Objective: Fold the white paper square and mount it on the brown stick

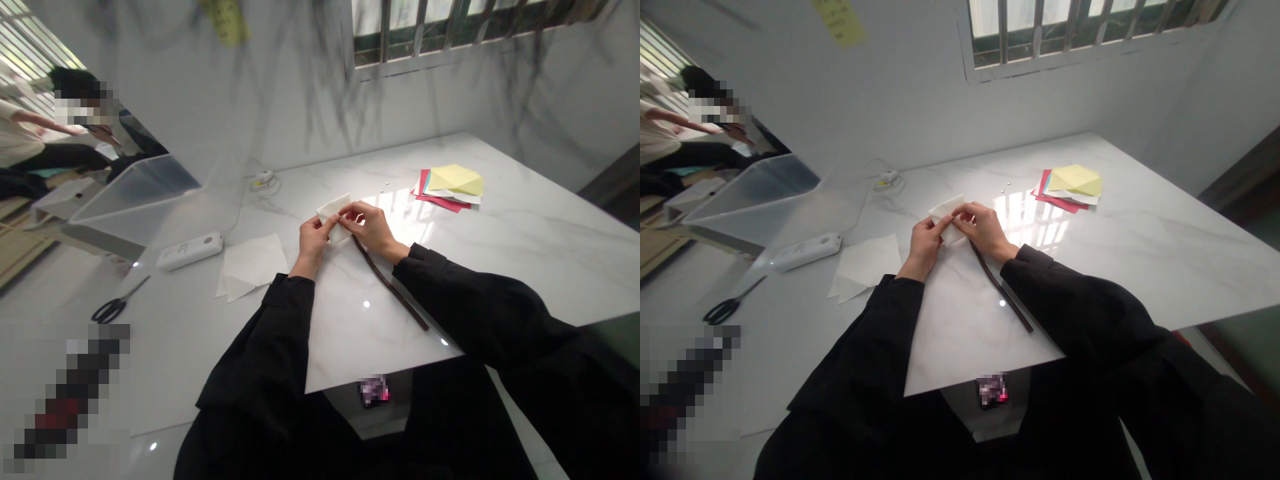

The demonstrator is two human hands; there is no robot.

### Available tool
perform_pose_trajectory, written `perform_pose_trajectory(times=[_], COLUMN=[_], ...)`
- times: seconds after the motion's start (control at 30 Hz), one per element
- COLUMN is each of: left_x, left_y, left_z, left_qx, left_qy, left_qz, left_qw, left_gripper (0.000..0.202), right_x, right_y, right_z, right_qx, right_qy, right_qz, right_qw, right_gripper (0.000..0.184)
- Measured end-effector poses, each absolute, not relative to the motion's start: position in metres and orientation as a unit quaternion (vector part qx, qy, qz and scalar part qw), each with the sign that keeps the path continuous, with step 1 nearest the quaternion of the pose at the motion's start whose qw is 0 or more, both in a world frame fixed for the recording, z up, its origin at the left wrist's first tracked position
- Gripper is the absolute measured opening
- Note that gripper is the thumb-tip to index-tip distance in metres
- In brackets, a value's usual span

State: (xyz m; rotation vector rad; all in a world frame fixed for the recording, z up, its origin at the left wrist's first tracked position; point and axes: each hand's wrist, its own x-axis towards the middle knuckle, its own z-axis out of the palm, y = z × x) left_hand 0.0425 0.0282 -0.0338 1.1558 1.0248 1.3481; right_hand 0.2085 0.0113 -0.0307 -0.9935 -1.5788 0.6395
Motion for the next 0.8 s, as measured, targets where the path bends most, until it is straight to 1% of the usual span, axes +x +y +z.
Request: perform_pose_trajectory(times=[0.17,0.4,0.5,0.6,0.7,0.8], left_x=[0.043,0.043,0.043,0.044,0.044,0.044], left_y=[0.028,0.030,0.029,0.029,0.029,0.028], left_z=[-0.034,-0.036,-0.036,-0.036,-0.037,-0.037], left_qx=[0.487,0.493,0.497,0.500,0.509,0.519], left_qy=[0.430,0.435,0.431,0.427,0.422,0.428], left_qz=[0.550,0.549,0.544,0.547,0.552,0.552], left_qw=[0.525,0.516,0.520,0.519,0.508,0.493], left_gripper=[0.050,0.045,0.048,0.050,0.048,0.044], right_x=[0.208,0.209,0.209,0.210,0.211,0.212], right_y=[0.013,0.015,0.017,0.018,0.020,0.023], right_z=[-0.033,-0.035,-0.036,-0.036,-0.035,-0.036], right_qx=[-0.433,-0.426,-0.434,-0.428,-0.422,-0.418], right_qy=[-0.640,-0.655,-0.642,-0.626,-0.614,-0.605], right_qz=[0.302,0.289,0.318,0.344,0.358,0.369], right_qw=[0.558,0.553,0.547,0.554,0.563,0.569], right_gripper=[0.018,0.014,0.014,0.018,0.021,0.019])
